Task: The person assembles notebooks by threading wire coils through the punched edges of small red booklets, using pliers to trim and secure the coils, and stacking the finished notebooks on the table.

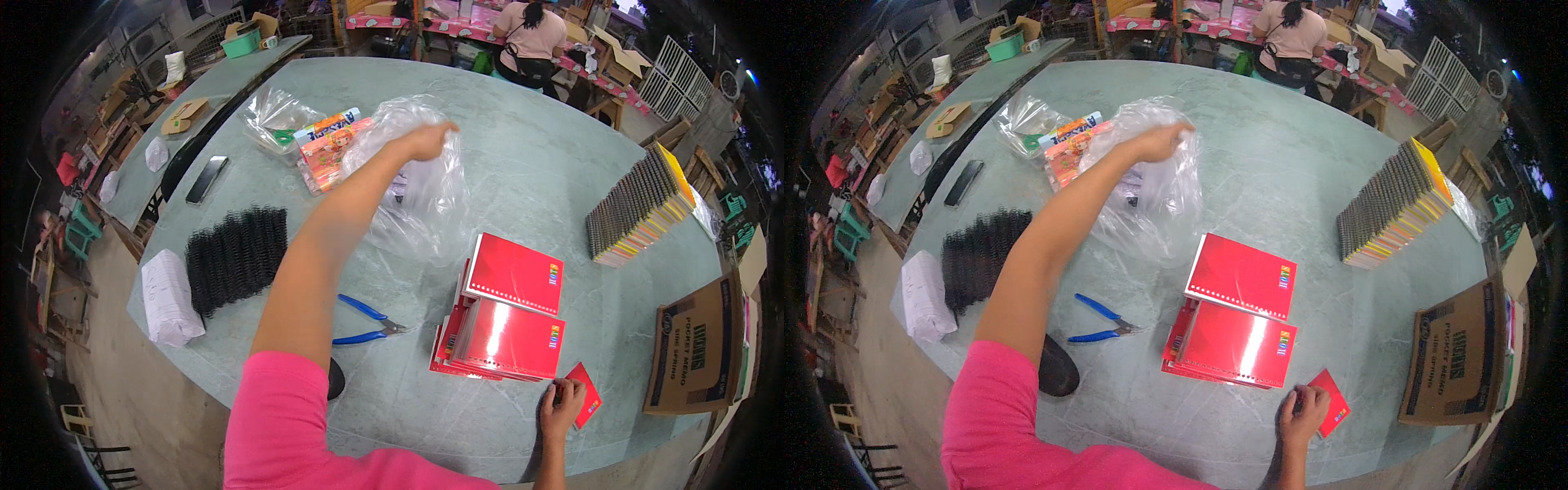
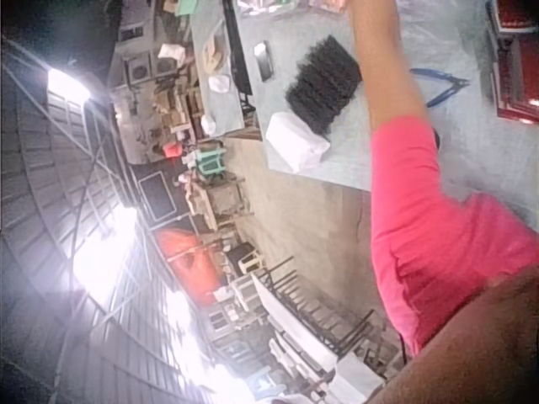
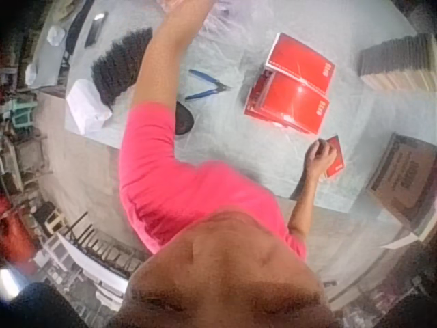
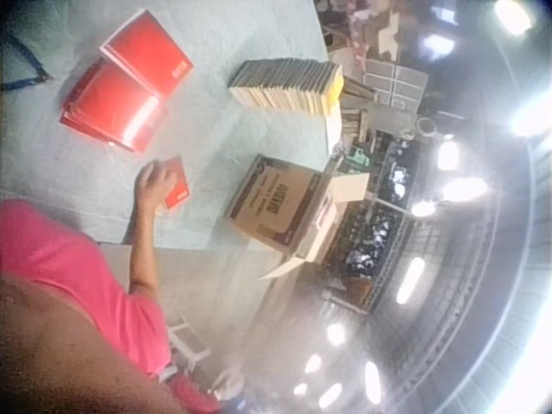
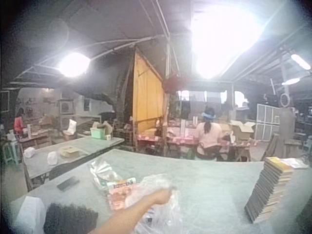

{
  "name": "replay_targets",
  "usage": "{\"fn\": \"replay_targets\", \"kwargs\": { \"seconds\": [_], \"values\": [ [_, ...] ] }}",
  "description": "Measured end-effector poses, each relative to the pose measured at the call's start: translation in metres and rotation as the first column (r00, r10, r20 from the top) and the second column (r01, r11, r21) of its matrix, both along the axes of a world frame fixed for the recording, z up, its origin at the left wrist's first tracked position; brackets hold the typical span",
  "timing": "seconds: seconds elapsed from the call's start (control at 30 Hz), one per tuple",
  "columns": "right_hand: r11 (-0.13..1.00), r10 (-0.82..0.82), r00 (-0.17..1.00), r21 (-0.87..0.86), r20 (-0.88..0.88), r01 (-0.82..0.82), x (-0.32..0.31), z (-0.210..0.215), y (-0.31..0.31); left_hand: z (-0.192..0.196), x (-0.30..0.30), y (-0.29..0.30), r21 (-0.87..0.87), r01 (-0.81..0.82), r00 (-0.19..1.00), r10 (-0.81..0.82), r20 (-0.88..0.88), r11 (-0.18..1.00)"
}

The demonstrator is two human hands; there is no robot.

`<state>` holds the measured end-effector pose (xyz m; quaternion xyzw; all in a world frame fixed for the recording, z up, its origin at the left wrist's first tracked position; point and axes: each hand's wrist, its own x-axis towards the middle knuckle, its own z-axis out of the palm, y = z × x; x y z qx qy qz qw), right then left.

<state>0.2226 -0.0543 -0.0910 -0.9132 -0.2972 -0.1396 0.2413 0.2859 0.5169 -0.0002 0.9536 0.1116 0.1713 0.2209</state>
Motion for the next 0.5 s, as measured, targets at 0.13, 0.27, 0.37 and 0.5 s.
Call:
{"fn": "replay_targets", "kwargs": {
  "seconds": [0.13, 0.27, 0.37, 0.5],
  "values": [
    [1.000, 0.003, 0.999, 0.013, -0.052, -0.002, 0.001, -0.001, 0.000, 0.004, -0.008, 0.002, -0.068, 0.036, 0.989, -0.046, -0.144, 0.997],
    [0.998, -0.047, 0.999, -0.030, -0.003, 0.047, -0.006, -0.004, -0.010, 0.061, -0.053, 0.002, -0.907, 0.132, 0.943, -0.332, -0.010, 0.400],
    [1.000, -0.023, 1.000, -0.009, 0.007, 0.023, -0.002, -0.003, -0.004, 0.033, -0.090, 0.048, -0.942, 0.277, 0.923, 0.220, 0.315, 0.187],
    [1.000, -0.001, 1.000, 0.002, -0.004, 0.001, 0.001, -0.001, 0.000, -0.037, -0.099, 0.080, -0.987, 0.148, 0.885, 0.454, 0.102, -0.066]
  ]
}}
